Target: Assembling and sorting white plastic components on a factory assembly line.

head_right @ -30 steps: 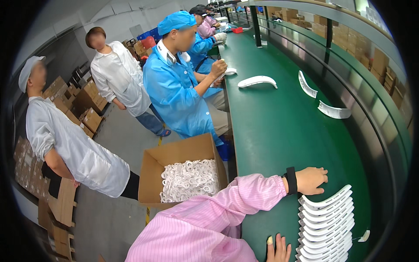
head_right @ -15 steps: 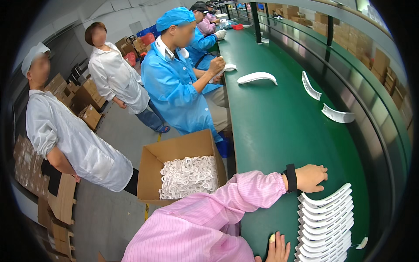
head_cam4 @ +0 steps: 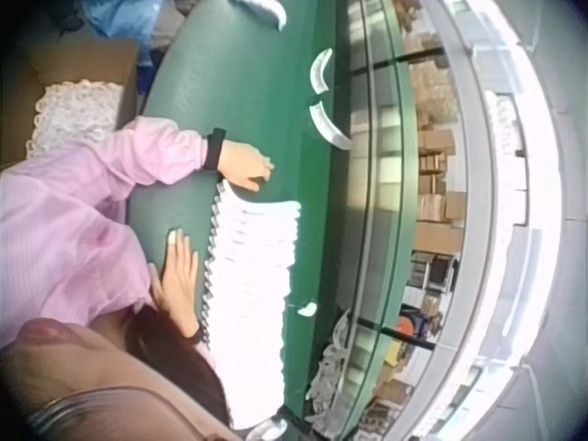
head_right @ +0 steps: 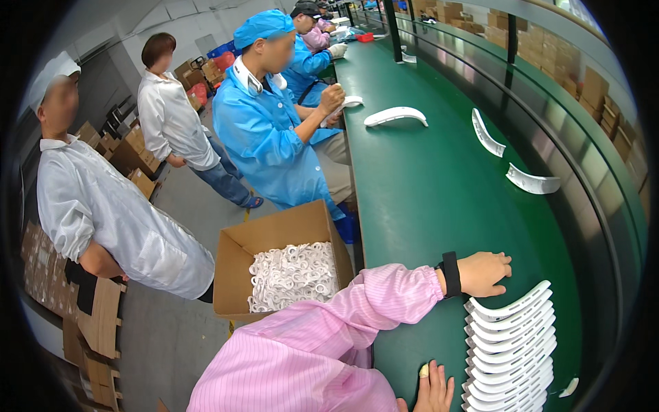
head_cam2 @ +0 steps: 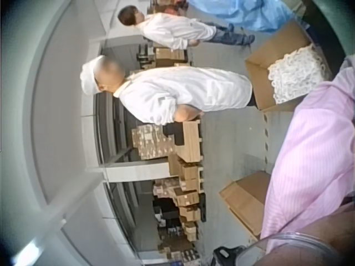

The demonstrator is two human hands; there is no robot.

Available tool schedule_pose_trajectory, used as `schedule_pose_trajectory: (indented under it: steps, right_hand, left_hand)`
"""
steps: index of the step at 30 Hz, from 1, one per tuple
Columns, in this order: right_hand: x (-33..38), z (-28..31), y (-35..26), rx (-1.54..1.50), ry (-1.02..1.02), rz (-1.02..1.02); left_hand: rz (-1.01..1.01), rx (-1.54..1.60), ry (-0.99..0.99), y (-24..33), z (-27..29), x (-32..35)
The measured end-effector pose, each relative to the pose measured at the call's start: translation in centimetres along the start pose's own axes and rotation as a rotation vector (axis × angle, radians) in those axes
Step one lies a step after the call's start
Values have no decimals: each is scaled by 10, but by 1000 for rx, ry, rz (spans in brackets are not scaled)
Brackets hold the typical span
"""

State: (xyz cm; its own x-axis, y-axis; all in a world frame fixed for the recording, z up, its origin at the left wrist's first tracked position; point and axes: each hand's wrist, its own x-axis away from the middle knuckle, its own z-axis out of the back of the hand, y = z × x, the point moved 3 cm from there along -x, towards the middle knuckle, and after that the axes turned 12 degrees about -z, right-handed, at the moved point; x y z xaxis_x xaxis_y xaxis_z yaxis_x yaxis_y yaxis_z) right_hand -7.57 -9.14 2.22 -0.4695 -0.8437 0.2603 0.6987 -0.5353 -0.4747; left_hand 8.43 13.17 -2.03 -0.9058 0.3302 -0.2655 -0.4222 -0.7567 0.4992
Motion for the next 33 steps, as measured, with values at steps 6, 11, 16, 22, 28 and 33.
schedule_pose_trajectory:
  steps: [6, 11, 16, 22, 28, 33]
  right_hand:
    - [-1, -1, 0, -3, 0, 10]
    - [-1, 5, -3, 4, -36, 13]
    - [-1, 5, -6, -4, -47, -1]
    - [-1, 8, -9, -21, -31, 2]
    - [-2, 5, -8, -13, -19, 3]
    - [-3, 10, -12, 3, -49, -9]
  left_hand:
    - [8, 4, -8, 1, 4, 1]
    - [5, -10, -2, 0, 4, 1]
    - [2, 0, -1, 1, 7, 2]
    - [-1, -8, 2, 0, 10, 2]
    - [-1, -11, -6, 3, 14, 3]
    - [2, -4, -12, 2, 17, 4]
